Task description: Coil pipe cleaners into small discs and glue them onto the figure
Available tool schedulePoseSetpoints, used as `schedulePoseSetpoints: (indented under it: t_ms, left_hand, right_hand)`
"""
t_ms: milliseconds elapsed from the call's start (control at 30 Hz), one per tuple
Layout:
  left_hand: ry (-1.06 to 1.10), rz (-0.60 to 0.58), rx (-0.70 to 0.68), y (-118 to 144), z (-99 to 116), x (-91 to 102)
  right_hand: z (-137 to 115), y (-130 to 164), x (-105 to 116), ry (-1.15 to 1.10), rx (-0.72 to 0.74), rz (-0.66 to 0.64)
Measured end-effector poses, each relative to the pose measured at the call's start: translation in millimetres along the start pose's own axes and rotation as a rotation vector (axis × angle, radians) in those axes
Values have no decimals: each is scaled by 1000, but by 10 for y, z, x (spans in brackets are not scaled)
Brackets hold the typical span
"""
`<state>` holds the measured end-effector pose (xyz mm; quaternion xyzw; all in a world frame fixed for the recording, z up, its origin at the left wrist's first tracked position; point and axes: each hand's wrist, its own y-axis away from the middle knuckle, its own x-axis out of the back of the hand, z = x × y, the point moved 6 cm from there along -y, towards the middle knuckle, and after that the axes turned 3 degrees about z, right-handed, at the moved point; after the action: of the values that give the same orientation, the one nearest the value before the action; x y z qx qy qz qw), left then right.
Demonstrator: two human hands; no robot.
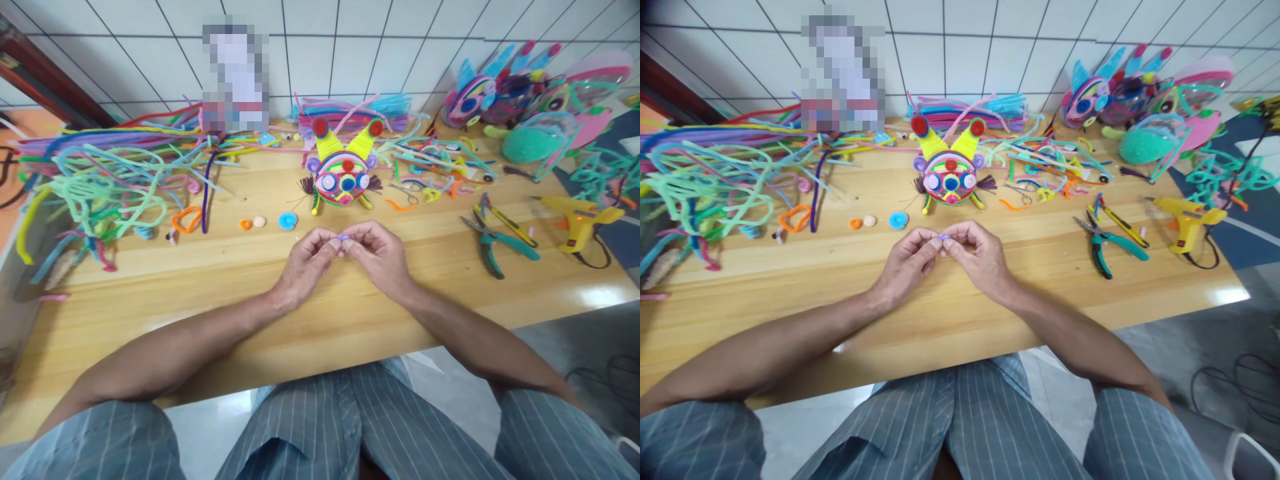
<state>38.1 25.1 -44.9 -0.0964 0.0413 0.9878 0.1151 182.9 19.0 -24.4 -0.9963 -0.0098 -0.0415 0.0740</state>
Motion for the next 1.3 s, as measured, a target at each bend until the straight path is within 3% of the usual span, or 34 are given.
schedulePoseSetpoints:
  t_ms: [167, 333, 467, 567, 833, 1100, 1300]
  left_hand:
    - [-240, -103, -113, -28, 146, 59]
    - [-439, -245, -127, -30, 183, 84]
    - [-483, -306, -111, -22, 142, 71]
    - [-417, -303, -56, -44, 96, 74]
    - [-150, -161, 106, -115, -50, 146]
    - [-253, -190, 8, -87, 39, 117]
    - [-450, -200, -110, -59, 90, 92]
  right_hand:
    - [9, -42, 56, 98, 7, -39]
    - [3, -86, 72, 234, -18, -227]
    - [-34, -94, 88, 327, -5, -297]
    - [-18, -102, 85, 314, -17, -299]
    - [103, -134, 84, 33, -109, -201]
    - [96, -110, 34, 64, -103, -205]
    - [94, -76, 38, 257, 26, -201]
